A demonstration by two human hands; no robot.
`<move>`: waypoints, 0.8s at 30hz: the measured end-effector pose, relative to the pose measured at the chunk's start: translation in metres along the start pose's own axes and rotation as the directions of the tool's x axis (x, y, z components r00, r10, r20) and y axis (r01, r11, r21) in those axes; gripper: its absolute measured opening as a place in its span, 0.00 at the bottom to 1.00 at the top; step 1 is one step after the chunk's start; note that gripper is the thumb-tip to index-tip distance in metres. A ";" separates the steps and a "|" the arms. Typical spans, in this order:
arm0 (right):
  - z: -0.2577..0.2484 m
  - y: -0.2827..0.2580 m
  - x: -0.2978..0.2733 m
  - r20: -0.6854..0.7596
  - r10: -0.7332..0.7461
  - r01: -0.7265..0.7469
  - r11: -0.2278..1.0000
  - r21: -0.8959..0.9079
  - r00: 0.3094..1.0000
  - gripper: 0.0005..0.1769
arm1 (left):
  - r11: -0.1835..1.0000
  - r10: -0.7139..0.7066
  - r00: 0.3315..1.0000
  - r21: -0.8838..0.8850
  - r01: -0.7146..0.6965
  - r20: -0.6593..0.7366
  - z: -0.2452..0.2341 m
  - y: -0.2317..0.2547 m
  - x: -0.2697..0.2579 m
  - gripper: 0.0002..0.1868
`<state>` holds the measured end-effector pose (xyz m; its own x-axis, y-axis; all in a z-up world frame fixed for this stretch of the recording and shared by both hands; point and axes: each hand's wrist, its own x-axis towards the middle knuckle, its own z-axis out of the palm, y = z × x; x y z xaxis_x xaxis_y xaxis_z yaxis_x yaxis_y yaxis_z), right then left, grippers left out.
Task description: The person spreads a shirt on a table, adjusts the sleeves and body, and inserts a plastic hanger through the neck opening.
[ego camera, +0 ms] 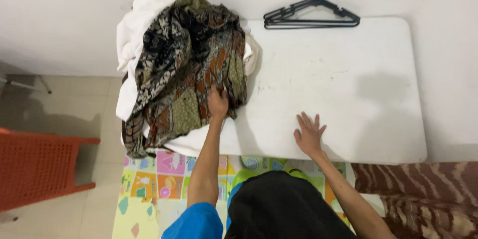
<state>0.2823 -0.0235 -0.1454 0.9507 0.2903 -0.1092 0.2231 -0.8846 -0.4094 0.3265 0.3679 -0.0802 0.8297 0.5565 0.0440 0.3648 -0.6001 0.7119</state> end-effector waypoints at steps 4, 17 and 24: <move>-0.002 -0.017 0.009 0.043 0.120 -0.120 0.993 0.014 0.992 0.34 | 0.988 0.106 0.989 -0.106 -0.117 -0.098 -0.001 0.000 -0.004 0.09; -0.077 -0.187 0.132 0.283 0.074 -0.280 0.511 0.813 0.956 0.28 | 0.850 0.222 0.909 -0.527 -0.004 0.352 -0.013 0.072 -0.111 0.07; -0.012 -0.177 0.148 0.088 0.079 -0.117 0.540 0.833 0.993 0.25 | 0.893 0.202 0.884 -0.449 0.011 0.422 -0.021 0.038 -0.092 0.10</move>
<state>0.3863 0.1724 -0.0785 0.9426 0.2504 -0.2210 -0.1705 -0.2081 -0.9631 0.2556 0.3061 -0.0427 0.9852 0.1283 -0.1136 0.1452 -0.2722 0.9512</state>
